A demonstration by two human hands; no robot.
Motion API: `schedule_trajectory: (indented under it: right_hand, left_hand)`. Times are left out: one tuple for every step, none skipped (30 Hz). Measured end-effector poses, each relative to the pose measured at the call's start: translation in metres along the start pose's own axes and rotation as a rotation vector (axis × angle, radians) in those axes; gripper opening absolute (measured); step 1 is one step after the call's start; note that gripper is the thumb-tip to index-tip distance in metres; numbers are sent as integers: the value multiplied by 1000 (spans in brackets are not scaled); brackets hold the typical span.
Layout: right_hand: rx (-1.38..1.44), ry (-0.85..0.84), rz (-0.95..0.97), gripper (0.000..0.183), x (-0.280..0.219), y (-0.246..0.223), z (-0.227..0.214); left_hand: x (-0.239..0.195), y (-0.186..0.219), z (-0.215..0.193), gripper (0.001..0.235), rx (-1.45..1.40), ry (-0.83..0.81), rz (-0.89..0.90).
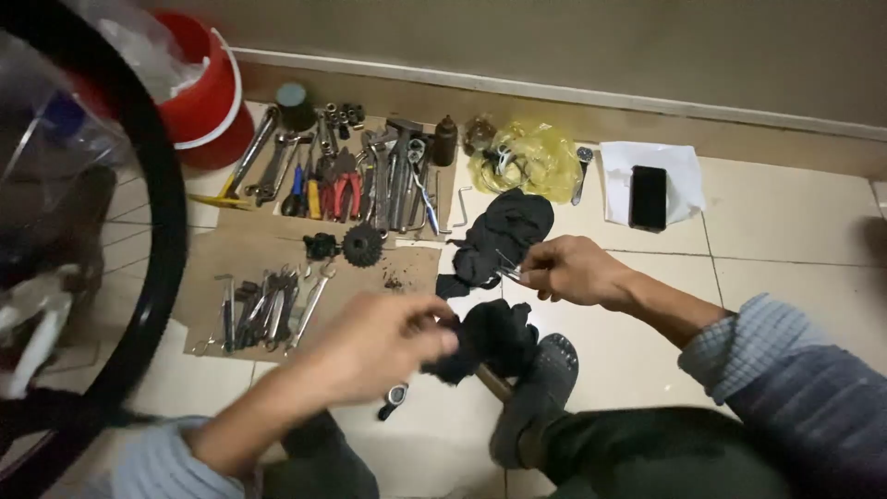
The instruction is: The person sits on the floor and uses a screwdriver to scrape black residue from a bicycle cassette cog. They then wipe the cog with a black cloth and continue scraping and wiping to remove the residue.
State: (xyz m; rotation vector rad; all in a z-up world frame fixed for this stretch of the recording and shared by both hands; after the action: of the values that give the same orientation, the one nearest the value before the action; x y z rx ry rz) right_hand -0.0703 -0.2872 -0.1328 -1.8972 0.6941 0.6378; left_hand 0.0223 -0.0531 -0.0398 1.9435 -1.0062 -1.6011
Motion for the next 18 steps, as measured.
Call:
schedule_trajectory:
  right_hand:
    - [2,-5,6,16,13,8,-7]
    - [-63,-12,99,18,26,21,-14]
    - [-127,-18,190,21,40,33,-22]
    - [-123,-21,193,21,53,37,-28]
    - [-88,31,214,21,64,45,-36]
    - [-53,83,236,20,75,52,-44]
    - [-51,79,241,20,86,57,-49]
    - [4,125,225,21,95,62,-57]
    - [61,168,207,21,106,66,-64]
    - [65,163,209,21,125,72,-70]
    - [25,206,210,23,140,80,-78]
    - [-15,249,210,25,155,87,-85]
    - [-14,246,217,25,169,92,-90]
    - [-40,263,196,25,181,93,-96]
    - [-67,278,172,25,195,94,-100]
    - [-67,273,176,25,215,108,-103]
    - [-161,310,106,27,234,114,-109]
    - [-255,347,35,28,252,119,-114]
  left_hand:
    - [11,8,1,36,-4,-6,-3]
    - [22,7,10,31,61,-154,-160]
    - [33,7,18,26,131,-304,-313]
    - [51,-5,17,26,132,-309,-316]
    - [69,-17,19,38,212,-351,-325]
    - [87,-31,21,51,293,-392,-334]
    - [105,-51,26,51,291,-399,-335]
    - [123,-67,31,46,315,-390,-272]
    - [141,-84,35,43,338,-379,-212]
    - [146,-81,30,43,337,-385,-217]
    - [150,-82,31,48,275,-440,-265]
    - [154,-83,31,55,213,-495,-314]
    - [168,-93,36,55,210,-502,-313]
    - [180,-104,44,60,221,-569,-335]
    - [190,-117,53,66,231,-633,-359]
    - [196,-119,53,66,226,-638,-360]
    - [203,-118,56,59,186,-670,-319]
    - [208,-118,59,52,145,-701,-278]
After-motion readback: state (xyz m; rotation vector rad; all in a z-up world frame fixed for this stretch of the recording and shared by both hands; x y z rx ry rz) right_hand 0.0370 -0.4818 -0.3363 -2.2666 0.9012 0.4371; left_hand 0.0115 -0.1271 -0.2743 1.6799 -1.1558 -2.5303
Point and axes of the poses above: each hand's wrist, its own x-axis towards the middle knuckle, its own z-axis out of the palm, y = z × x, the point moved 7 cm from there along x, towards the middle knuckle, and after that the axes turned 15 degrees about -y, right-handed, at the moved point
